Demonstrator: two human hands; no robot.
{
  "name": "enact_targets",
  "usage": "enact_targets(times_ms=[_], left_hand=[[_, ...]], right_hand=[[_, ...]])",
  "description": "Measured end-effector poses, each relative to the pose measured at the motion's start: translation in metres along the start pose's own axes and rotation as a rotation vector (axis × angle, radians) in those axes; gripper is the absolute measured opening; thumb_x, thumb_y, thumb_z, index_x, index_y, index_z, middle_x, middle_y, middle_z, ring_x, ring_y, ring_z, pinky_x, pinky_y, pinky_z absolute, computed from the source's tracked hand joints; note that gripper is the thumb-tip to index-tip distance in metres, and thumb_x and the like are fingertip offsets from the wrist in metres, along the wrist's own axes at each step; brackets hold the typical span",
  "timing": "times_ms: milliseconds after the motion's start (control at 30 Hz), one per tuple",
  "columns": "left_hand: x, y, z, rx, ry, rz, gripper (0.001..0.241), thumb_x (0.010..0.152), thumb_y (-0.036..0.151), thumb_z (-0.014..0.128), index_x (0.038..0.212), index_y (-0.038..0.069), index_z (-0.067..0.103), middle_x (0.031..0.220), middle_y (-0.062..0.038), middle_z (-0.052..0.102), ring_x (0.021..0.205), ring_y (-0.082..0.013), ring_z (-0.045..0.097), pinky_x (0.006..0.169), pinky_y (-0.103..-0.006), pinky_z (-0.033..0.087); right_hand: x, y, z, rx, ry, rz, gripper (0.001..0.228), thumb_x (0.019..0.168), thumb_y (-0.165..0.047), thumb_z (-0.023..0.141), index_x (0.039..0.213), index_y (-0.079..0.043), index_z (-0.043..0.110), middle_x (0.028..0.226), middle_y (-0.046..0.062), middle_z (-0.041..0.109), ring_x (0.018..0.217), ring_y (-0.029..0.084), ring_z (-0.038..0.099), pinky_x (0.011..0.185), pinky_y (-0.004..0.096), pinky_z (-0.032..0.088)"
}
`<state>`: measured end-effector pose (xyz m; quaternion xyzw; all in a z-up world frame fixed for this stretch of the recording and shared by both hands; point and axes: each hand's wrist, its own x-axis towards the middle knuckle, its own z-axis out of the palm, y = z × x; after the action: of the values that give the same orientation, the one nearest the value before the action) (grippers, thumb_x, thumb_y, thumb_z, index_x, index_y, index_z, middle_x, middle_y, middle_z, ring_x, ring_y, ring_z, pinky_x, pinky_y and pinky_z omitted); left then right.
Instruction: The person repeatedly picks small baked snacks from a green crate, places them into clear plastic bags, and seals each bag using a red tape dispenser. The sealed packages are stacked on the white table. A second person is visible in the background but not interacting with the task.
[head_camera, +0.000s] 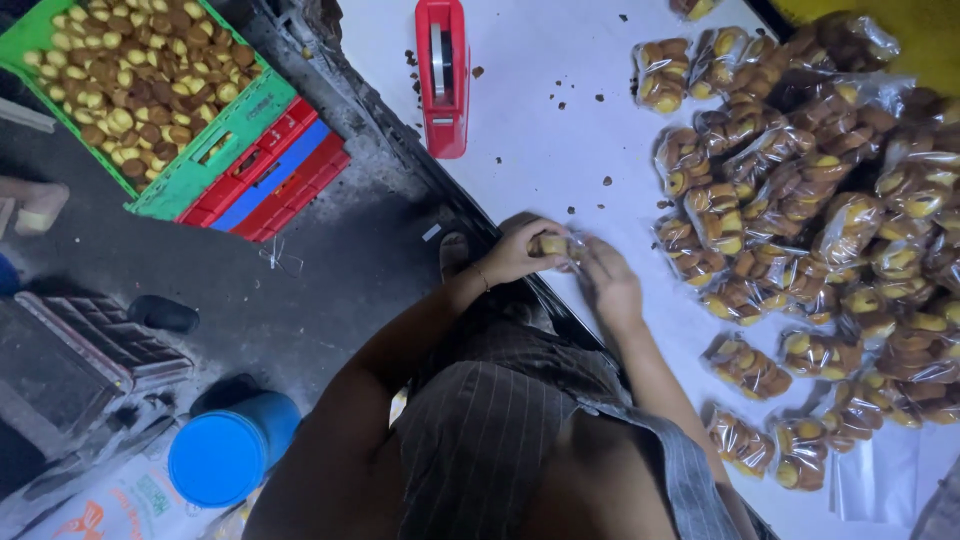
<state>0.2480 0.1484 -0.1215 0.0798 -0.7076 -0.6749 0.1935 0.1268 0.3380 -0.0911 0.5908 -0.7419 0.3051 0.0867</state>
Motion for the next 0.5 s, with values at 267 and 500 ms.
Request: enact_targets(times_ms=[267,500], left_hand=[[0.010,-0.018,-0.008,-0.052,0.147,-0.106,0.027,0.102,0.027,0.071,0.113,0.003,0.072,0.097,-0.012,0.071,0.096,-0.0176,0.067,0.087,-0.0355,0.055],[0.046,0.000,-0.024,0.042,-0.044,-0.100,0.021,0.091,0.027,0.077,0.107,0.015,0.069,0.090,-0.005,0.073,0.093,-0.0212,0.070,0.088,-0.0394,0.054]], right_hand=[[0.029,-0.016,-0.019,0.810,-0.023,0.796,0.023,0.086,-0.017,0.085,0.104,-0.007,0.077,0.105,0.012,0.077,0.118,0.031,0.065,0.106,0.048,0.048],[0.083,-0.046,-0.036,0.687,-0.107,0.372,0.010,0.084,-0.018,0.081,0.085,-0.008,0.079,0.152,0.022,0.050,0.135,0.050,0.045,0.106,0.054,0.043]])
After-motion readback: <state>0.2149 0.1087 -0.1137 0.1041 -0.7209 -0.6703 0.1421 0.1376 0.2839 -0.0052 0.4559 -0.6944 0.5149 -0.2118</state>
